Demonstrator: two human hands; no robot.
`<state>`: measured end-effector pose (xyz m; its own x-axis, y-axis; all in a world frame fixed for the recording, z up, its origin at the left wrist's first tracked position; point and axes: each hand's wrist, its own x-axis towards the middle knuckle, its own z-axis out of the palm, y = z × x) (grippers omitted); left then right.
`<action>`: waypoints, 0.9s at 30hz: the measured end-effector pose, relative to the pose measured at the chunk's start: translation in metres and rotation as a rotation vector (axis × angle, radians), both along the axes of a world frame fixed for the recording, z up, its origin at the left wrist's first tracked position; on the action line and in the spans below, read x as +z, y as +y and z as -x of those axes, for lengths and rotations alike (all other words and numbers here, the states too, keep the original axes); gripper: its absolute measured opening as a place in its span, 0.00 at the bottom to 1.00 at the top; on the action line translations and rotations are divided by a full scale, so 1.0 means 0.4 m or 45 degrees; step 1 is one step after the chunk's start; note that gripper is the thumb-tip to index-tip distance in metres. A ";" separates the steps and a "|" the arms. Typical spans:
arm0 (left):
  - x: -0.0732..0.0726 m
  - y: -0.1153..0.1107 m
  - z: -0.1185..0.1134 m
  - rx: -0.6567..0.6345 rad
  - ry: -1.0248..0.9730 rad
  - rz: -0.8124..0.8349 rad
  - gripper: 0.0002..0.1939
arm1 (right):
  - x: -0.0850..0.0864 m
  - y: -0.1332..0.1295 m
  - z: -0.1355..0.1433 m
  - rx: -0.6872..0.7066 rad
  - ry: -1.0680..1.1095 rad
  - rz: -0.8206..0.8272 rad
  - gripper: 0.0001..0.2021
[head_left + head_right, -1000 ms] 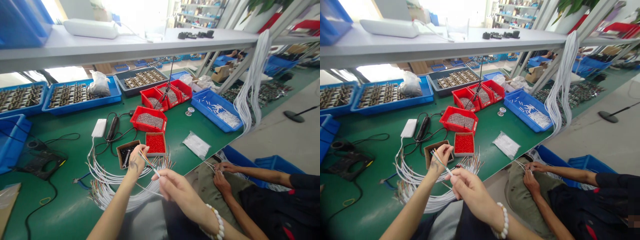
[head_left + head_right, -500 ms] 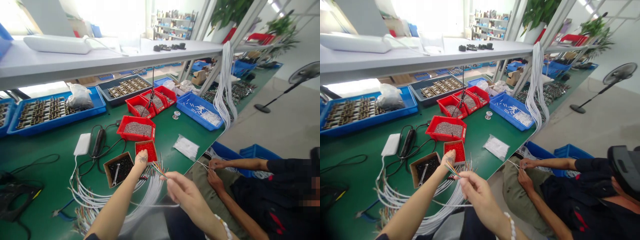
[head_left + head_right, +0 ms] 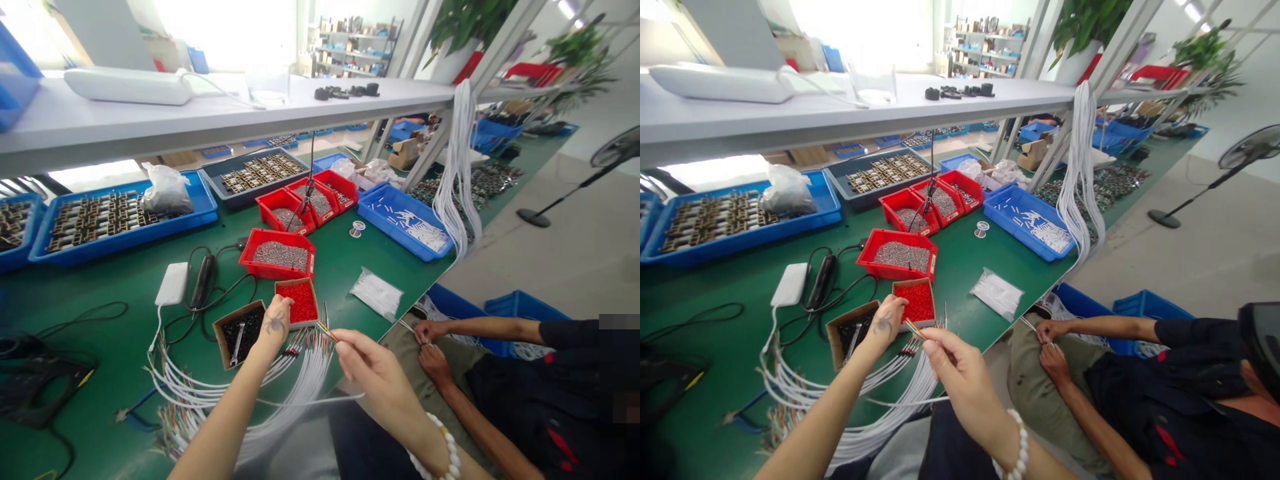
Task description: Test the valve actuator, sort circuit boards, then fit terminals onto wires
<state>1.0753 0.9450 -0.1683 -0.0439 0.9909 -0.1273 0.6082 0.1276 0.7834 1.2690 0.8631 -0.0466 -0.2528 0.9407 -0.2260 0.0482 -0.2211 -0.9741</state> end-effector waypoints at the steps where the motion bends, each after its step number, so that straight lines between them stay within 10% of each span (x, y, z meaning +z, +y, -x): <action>1: 0.021 -0.021 0.011 0.058 -0.096 0.015 0.12 | 0.003 0.001 0.001 0.023 -0.029 -0.026 0.16; 13: 0.326 -0.276 -0.029 0.438 -1.269 0.115 0.10 | 0.058 -0.012 0.044 0.319 -0.269 -0.430 0.15; 27: 0.349 -0.332 -0.046 0.325 -1.180 0.053 0.04 | 0.087 -0.033 0.034 0.397 -0.230 -0.393 0.15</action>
